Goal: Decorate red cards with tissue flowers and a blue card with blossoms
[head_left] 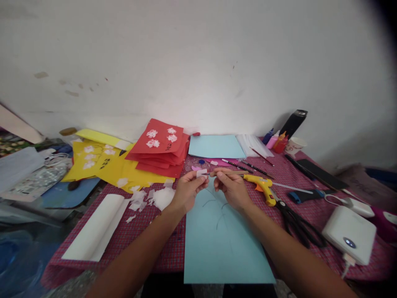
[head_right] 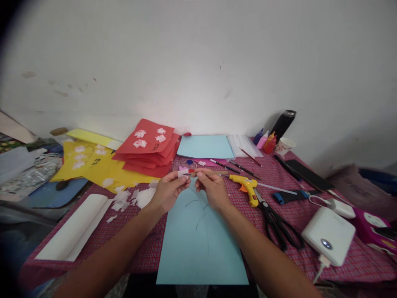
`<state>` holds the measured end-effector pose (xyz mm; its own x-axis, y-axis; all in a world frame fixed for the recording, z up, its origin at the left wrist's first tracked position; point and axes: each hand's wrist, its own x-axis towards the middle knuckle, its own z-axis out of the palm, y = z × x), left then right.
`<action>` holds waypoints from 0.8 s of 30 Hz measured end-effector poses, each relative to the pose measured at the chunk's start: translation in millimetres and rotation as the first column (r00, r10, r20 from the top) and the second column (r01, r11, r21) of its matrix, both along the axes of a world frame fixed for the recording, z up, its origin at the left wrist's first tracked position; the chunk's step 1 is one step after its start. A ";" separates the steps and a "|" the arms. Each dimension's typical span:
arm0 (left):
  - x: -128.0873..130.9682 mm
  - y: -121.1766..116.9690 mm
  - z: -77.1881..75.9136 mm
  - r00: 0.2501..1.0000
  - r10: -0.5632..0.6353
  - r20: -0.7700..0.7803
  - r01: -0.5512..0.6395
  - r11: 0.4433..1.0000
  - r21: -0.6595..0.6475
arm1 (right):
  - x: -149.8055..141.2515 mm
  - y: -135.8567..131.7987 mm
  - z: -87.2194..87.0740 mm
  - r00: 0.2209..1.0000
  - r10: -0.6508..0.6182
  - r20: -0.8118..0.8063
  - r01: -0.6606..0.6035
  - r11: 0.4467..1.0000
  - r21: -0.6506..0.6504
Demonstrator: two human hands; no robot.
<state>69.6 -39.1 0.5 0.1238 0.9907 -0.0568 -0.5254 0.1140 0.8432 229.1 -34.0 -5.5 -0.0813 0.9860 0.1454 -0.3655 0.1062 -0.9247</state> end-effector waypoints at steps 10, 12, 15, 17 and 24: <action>-1.3 -4.8 2.4 0.997 -0.081 0.009 0.081 0.997 0.007 | 1.9 3.5 0.4 0.997 -0.040 -0.062 0.037 0.998 -0.053; -0.6 -5.9 3.4 0.995 -0.096 -0.007 0.096 0.995 0.007 | 3.6 5.0 0.5 0.996 -0.041 -0.084 0.034 0.996 -0.079; 0.8 -6.9 4.7 0.994 -0.095 -0.043 0.096 0.995 -0.001 | 5.7 6.7 0.7 0.994 -0.029 -0.108 0.017 0.994 -0.112; 1.3 -6.8 4.8 0.995 -0.079 -0.062 0.079 0.997 -0.008 | 6.0 7.0 0.7 0.993 -0.017 -0.120 0.002 0.992 -0.124; 0.3 -4.1 0.6 0.996 -0.039 -0.075 0.037 0.999 -0.027 | 4.3 4.6 0.0 0.997 0.000 -0.074 -0.005 0.997 -0.071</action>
<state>69.9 -43.1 1.1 0.1554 0.9835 -0.0927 -0.4553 0.1546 0.8768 233.5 -29.4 -5.5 -0.0758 0.9939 0.0806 -0.4334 0.0399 -0.9003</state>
